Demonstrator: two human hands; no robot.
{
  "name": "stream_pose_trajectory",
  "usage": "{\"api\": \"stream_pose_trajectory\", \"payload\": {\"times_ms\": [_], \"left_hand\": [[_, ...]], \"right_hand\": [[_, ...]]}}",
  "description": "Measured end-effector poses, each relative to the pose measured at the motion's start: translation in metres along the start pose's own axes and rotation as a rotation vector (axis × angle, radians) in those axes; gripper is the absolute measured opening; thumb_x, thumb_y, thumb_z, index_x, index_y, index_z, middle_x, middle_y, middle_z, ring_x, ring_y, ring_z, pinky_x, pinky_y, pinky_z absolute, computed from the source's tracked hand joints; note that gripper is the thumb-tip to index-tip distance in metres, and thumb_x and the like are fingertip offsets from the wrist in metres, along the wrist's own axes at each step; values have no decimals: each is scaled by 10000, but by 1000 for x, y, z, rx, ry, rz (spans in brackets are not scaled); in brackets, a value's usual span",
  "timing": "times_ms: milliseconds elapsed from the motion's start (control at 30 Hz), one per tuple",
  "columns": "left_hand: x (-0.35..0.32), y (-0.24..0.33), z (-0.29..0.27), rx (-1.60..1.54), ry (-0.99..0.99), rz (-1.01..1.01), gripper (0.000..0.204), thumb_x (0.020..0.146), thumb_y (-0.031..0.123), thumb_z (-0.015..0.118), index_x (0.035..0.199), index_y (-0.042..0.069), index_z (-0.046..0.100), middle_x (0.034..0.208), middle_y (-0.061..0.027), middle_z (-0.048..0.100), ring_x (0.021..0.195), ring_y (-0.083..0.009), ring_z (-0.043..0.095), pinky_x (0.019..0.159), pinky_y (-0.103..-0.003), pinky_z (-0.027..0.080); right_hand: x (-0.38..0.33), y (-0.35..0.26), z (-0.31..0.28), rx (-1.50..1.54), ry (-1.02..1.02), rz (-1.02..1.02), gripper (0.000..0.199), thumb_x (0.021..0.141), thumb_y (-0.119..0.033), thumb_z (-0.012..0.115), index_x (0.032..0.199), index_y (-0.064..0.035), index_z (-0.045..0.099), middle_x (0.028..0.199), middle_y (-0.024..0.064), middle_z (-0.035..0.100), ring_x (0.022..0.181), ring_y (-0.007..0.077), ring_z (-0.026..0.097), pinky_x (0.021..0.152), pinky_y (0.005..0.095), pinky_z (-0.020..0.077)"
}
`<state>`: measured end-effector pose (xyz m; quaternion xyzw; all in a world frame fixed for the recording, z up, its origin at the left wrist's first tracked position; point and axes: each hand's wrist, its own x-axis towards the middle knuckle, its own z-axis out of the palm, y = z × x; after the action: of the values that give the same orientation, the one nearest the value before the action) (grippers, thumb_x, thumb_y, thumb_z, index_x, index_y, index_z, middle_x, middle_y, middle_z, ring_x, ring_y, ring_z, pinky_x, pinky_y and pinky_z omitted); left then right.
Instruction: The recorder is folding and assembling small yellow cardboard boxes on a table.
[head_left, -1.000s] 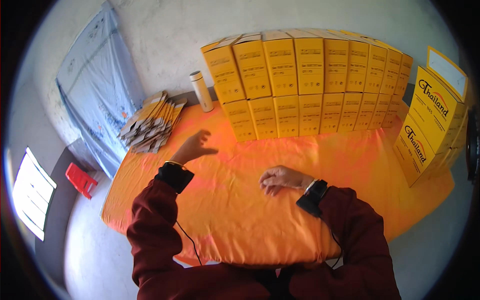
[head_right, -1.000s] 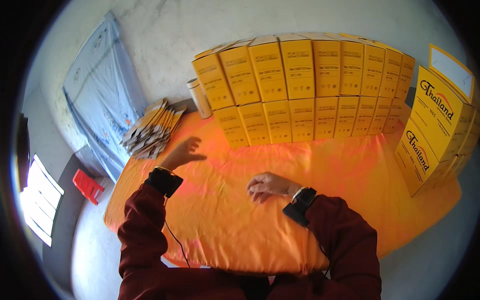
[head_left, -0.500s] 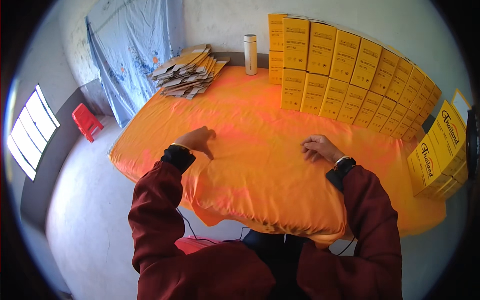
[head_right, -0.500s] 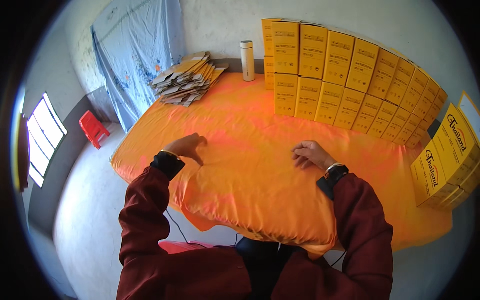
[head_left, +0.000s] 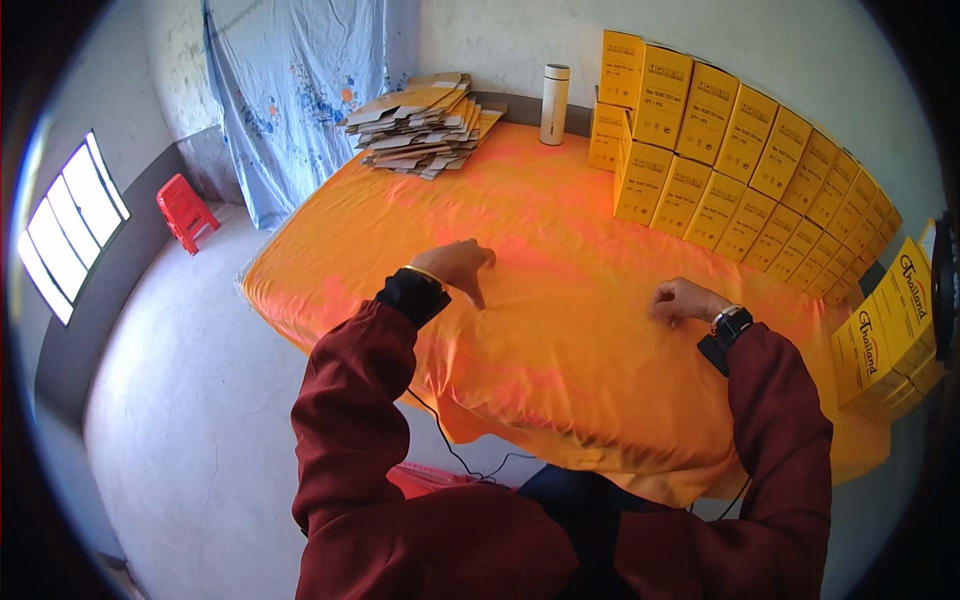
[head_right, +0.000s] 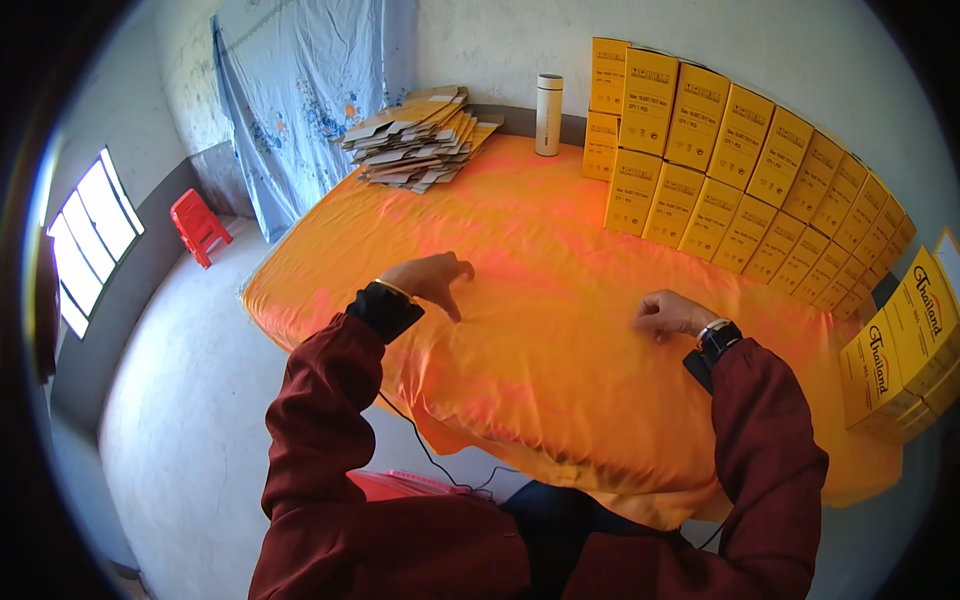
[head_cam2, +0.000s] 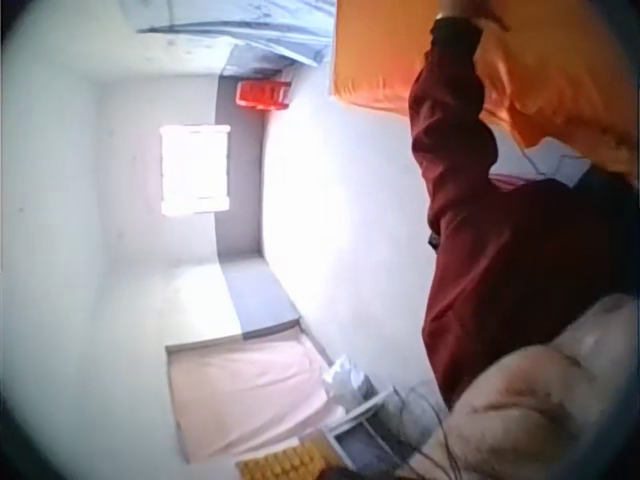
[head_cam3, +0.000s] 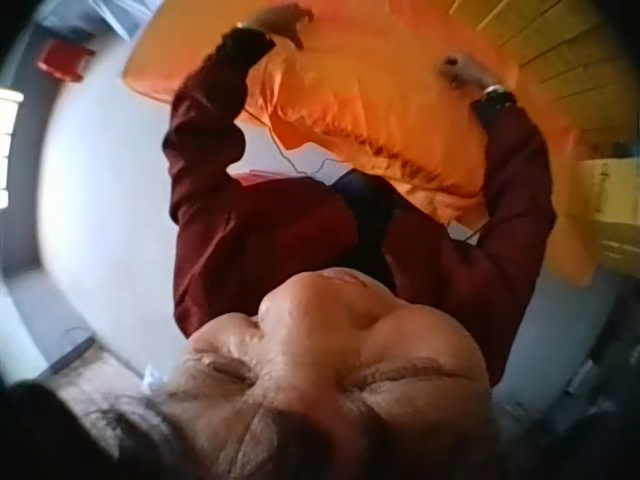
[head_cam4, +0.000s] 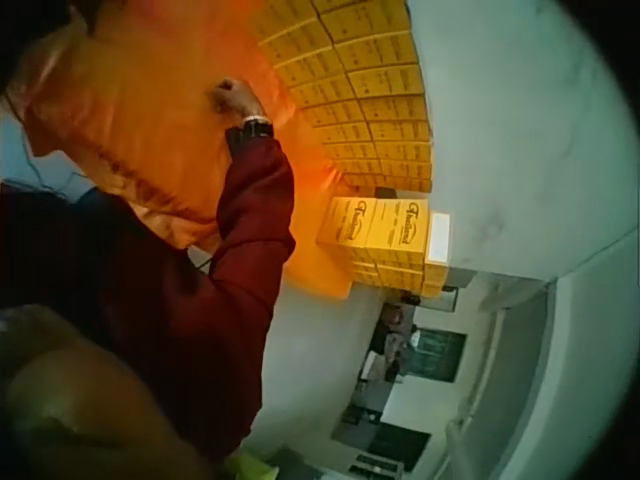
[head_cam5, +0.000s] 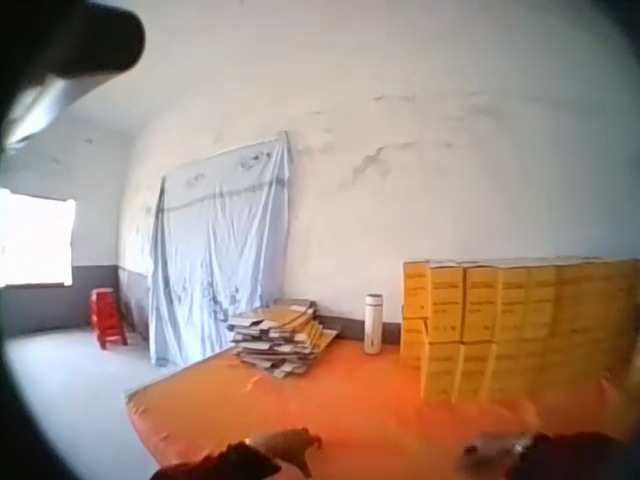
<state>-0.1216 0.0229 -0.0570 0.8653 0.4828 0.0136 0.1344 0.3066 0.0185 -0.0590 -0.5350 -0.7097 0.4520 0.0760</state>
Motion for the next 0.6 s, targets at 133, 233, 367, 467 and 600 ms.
{"api": "stream_pose_trajectory", "payload": {"times_ms": [133,233,367,467,600], "left_hand": [[-9,4,1,69,-41,52,730,648,416,815,1232,109,501,1128,-144,537,1061,-333,529,860,-405,458],[-7,-1,-12,-17,-189,38,710,667,427,805,1224,95,516,1104,-138,559,1028,-321,551,861,-399,461],[7,-57,-39,-163,-70,-33,663,697,432,793,1197,74,547,1054,-113,598,939,-271,591,797,-380,496],[36,-90,-75,-533,295,-239,571,740,394,774,1149,45,581,992,-77,637,825,-182,620,645,-326,535],[70,-155,-88,-598,784,-519,426,769,312,727,1053,19,604,846,-100,660,645,-190,619,535,-332,490]], "right_hand": [[3,-12,-1,-158,-42,95,263,817,-275,718,744,-43,620,645,8,601,547,101,582,529,238,495],[-1,-14,1,-176,-52,102,300,814,-306,721,707,-50,608,607,6,594,493,95,561,491,232,475],[3,-19,4,-63,-97,76,350,816,-349,721,704,-42,596,587,24,595,447,94,542,437,228,443],[1,-10,7,81,-112,94,366,835,-361,702,709,-34,596,586,34,602,436,89,537,416,221,428],[-1,-9,18,236,-126,100,373,877,-355,659,710,-27,602,583,35,611,432,79,538,409,209,421]]}}
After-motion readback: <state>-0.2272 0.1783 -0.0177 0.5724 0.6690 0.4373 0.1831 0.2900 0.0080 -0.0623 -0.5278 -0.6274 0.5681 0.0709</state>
